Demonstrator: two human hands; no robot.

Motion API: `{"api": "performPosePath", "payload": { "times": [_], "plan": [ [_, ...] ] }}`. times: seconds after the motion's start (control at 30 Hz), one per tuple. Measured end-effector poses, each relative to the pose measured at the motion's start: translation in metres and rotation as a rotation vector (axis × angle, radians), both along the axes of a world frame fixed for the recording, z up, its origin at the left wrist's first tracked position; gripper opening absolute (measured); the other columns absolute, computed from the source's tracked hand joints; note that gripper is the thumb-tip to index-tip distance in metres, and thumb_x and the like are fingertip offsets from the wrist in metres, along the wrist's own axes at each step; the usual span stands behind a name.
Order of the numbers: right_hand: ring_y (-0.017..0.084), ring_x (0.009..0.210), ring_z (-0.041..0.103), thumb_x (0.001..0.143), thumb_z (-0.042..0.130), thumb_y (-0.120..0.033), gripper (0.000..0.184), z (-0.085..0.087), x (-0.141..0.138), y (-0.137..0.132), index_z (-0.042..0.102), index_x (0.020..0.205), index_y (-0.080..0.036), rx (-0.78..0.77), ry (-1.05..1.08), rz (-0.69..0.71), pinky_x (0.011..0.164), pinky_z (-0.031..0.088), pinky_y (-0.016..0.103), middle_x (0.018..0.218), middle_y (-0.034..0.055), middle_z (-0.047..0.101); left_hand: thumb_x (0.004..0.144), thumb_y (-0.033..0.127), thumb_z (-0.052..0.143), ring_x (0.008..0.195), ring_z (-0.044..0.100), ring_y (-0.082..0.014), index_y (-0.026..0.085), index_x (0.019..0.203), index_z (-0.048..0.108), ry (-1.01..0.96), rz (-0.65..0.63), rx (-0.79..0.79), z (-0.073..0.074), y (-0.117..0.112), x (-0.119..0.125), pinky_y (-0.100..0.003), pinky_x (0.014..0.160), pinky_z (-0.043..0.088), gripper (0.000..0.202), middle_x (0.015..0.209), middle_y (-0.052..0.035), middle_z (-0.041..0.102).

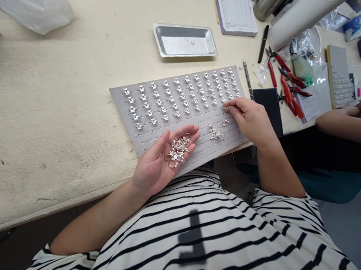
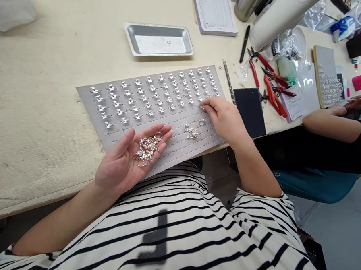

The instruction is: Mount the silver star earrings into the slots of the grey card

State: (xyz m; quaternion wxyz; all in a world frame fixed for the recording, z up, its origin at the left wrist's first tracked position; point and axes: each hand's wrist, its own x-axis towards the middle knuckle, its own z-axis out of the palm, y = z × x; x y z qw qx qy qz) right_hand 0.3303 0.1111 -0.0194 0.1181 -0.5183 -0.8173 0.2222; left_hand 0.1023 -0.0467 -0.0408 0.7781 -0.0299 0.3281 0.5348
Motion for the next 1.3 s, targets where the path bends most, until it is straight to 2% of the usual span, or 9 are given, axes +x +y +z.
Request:
{"api": "performPosePath", "payload": {
  "times": [0.17, 0.43, 0.6, 0.67, 0.8, 0.93, 1.13, 1.3],
  "plan": [
    [0.021, 0.088, 0.069, 0.098, 0.058, -0.025, 0.015, 0.000, -0.001, 0.004, 0.069, 0.109, -0.027, -0.068, -0.008, -0.025, 0.084, 0.054, 0.039, 0.094, 0.0029, 0.075, 0.107, 0.045, 0.051, 0.151, 0.050, -0.0280, 0.015, 0.125, 0.077, 0.006, -0.001, 0.004, 0.001, 0.000, 0.000, -0.035, 0.126, 0.044, 0.044, 0.149, -0.0103, 0.067],
    [0.019, 0.077, 0.062, 0.093, 0.066, -0.029, 0.004, 0.002, -0.005, 0.004, 0.067, 0.094, -0.025, -0.012, -0.071, -0.001, 0.073, 0.050, 0.038, 0.087, 0.0026, 0.071, 0.107, 0.045, 0.051, 0.151, 0.051, -0.0274, 0.015, 0.124, 0.078, -0.003, 0.004, 0.001, 0.000, 0.000, 0.000, -0.035, 0.126, 0.044, 0.044, 0.147, -0.0102, 0.068],
    [0.022, 0.082, 0.064, 0.095, 0.065, -0.029, 0.006, 0.002, -0.001, -0.002, 0.064, 0.090, -0.026, 0.062, -0.082, 0.021, 0.077, 0.052, 0.042, 0.091, 0.0044, 0.070, 0.107, 0.046, 0.051, 0.151, 0.050, -0.0270, 0.016, 0.124, 0.078, -0.006, 0.001, 0.012, -0.001, 0.000, 0.000, -0.035, 0.127, 0.043, 0.044, 0.148, -0.0095, 0.067],
    [0.021, 0.084, 0.067, 0.097, 0.063, -0.031, 0.005, 0.002, 0.001, -0.004, 0.065, 0.097, -0.027, 0.049, -0.013, -0.022, 0.079, 0.055, 0.042, 0.093, 0.0041, 0.071, 0.107, 0.046, 0.052, 0.152, 0.049, -0.0275, 0.016, 0.124, 0.078, -0.008, -0.003, 0.016, -0.001, 0.000, 0.000, -0.036, 0.128, 0.042, 0.044, 0.148, -0.0099, 0.067],
    [0.021, 0.093, 0.073, 0.100, 0.060, -0.033, 0.018, 0.000, 0.001, -0.007, 0.067, 0.115, -0.028, -0.037, 0.147, -0.074, 0.088, 0.060, 0.042, 0.095, 0.0028, 0.074, 0.107, 0.046, 0.051, 0.152, 0.050, -0.0278, 0.016, 0.124, 0.078, -0.009, 0.003, 0.011, -0.001, 0.000, 0.000, -0.036, 0.127, 0.042, 0.044, 0.149, -0.0105, 0.067],
    [0.021, 0.090, 0.075, 0.098, 0.063, -0.034, 0.014, -0.005, 0.001, -0.005, 0.072, 0.103, -0.025, -0.100, 0.203, -0.127, 0.088, 0.063, 0.043, 0.096, 0.0035, 0.076, 0.107, 0.045, 0.050, 0.149, 0.053, -0.0266, 0.015, 0.123, 0.078, -0.012, 0.003, 0.009, 0.000, 0.000, 0.000, -0.034, 0.124, 0.046, 0.044, 0.148, -0.0101, 0.067],
    [0.019, 0.084, 0.075, 0.096, 0.064, -0.034, 0.014, -0.013, 0.003, 0.006, 0.070, 0.102, -0.023, -0.184, 0.243, -0.153, 0.083, 0.064, 0.040, 0.090, 0.0029, 0.076, 0.107, 0.045, 0.050, 0.151, 0.051, -0.0274, 0.015, 0.126, 0.077, 0.002, 0.004, 0.000, 0.001, 0.000, 0.000, -0.035, 0.126, 0.044, 0.045, 0.147, -0.0104, 0.068],
    [0.020, 0.085, 0.074, 0.096, 0.062, -0.031, 0.010, -0.012, -0.001, 0.005, 0.068, 0.101, -0.025, -0.090, 0.147, -0.118, 0.081, 0.061, 0.041, 0.090, 0.0020, 0.076, 0.106, 0.045, 0.052, 0.154, 0.047, -0.0290, 0.014, 0.130, 0.076, 0.002, 0.006, -0.011, 0.001, 0.000, 0.000, -0.037, 0.128, 0.042, 0.046, 0.148, -0.0114, 0.067]
  ]
}}
